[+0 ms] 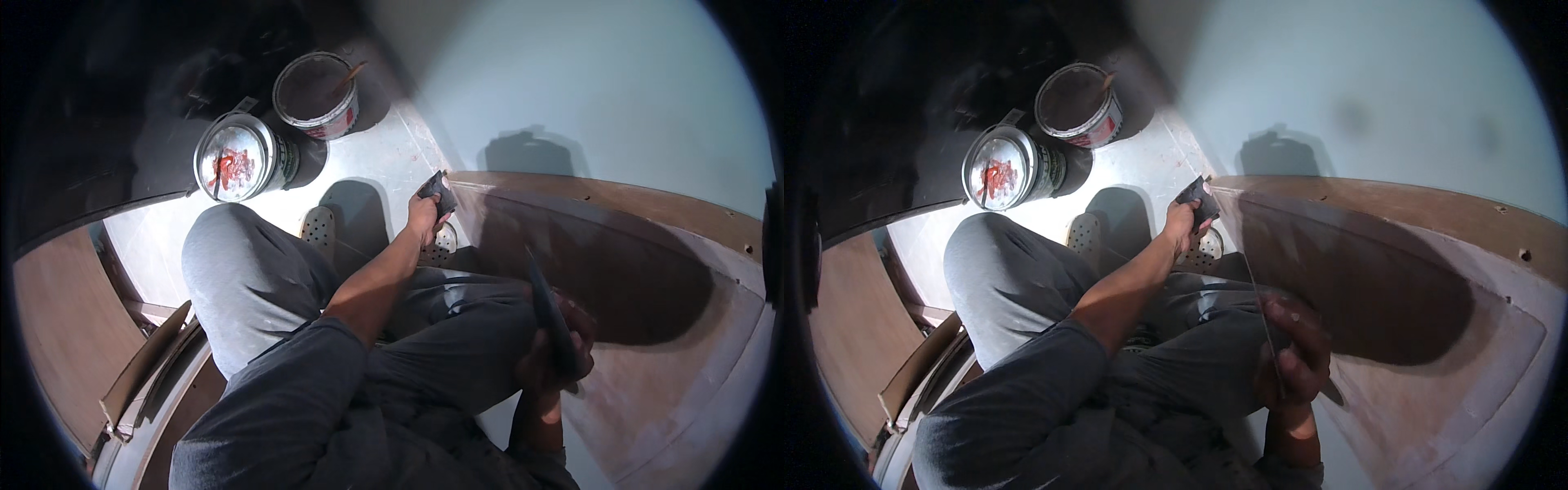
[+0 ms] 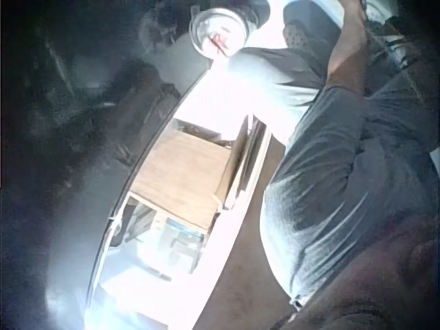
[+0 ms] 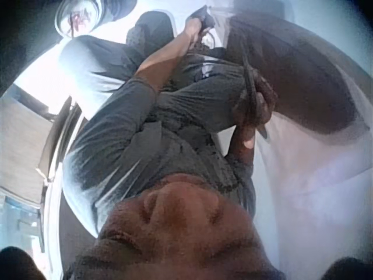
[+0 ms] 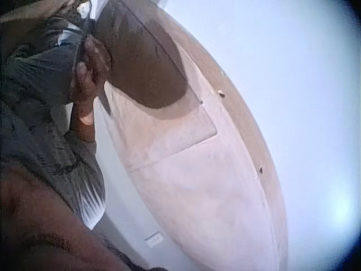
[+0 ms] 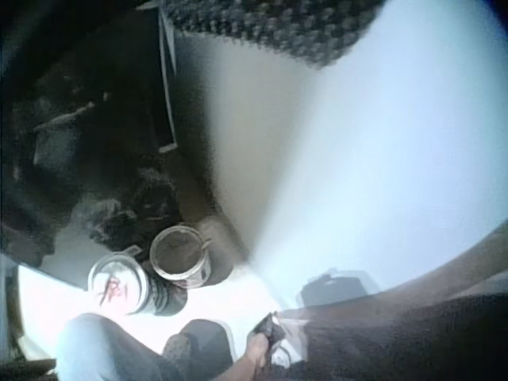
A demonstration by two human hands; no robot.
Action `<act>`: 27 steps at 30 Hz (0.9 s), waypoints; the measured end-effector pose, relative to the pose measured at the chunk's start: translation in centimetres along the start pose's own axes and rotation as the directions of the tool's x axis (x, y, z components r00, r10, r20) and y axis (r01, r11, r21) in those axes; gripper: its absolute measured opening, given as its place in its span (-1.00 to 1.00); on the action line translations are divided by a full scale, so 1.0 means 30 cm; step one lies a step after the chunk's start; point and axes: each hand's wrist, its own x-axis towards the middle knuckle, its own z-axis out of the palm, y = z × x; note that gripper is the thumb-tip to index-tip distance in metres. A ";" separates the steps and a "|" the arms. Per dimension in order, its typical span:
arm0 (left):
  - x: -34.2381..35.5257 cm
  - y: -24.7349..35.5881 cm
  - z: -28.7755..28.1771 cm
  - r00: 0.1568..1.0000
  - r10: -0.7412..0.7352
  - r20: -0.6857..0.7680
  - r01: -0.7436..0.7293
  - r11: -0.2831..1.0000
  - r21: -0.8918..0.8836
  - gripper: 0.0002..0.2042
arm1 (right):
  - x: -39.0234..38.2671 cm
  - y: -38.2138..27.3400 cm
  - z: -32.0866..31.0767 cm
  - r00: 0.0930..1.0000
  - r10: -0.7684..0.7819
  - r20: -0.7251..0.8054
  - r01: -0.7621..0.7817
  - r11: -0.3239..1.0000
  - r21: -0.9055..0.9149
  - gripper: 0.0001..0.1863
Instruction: The person scoops plaster from a container onto a hawk and uses a trowel to apply it to a wall section, smoothing the surface. The person repeatedly transfers plaster between tools and applies it to the wall in a seated position.
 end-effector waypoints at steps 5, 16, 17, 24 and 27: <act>0.023 0.026 -0.019 0.998 -0.063 0.000 0.063 0.997 0.048 -0.70 | 0.027 -0.002 0.031 0.999 0.013 -0.033 -0.011 0.999 0.044 -0.43; -0.069 0.019 0.056 1.000 -0.023 0.016 0.021 0.997 0.078 -0.57 | 0.007 -0.026 0.002 0.999 0.043 -0.024 -0.044 0.997 -0.066 -0.39; -0.074 0.019 0.060 1.000 -0.022 0.018 0.020 0.997 0.070 -0.58 | 0.003 -0.016 0.008 0.999 0.028 -0.042 -0.031 0.998 -0.064 -0.39; -0.141 0.047 0.105 0.999 -0.001 0.038 -0.001 0.999 0.046 -0.58 | -0.015 -0.011 0.001 0.997 0.041 -0.068 -0.043 0.998 -0.039 -0.43; -0.182 0.064 0.123 0.998 0.021 0.066 -0.023 0.999 0.036 -0.61 | -0.021 -0.006 0.008 0.995 0.018 -0.102 -0.019 1.000 -0.017 -0.45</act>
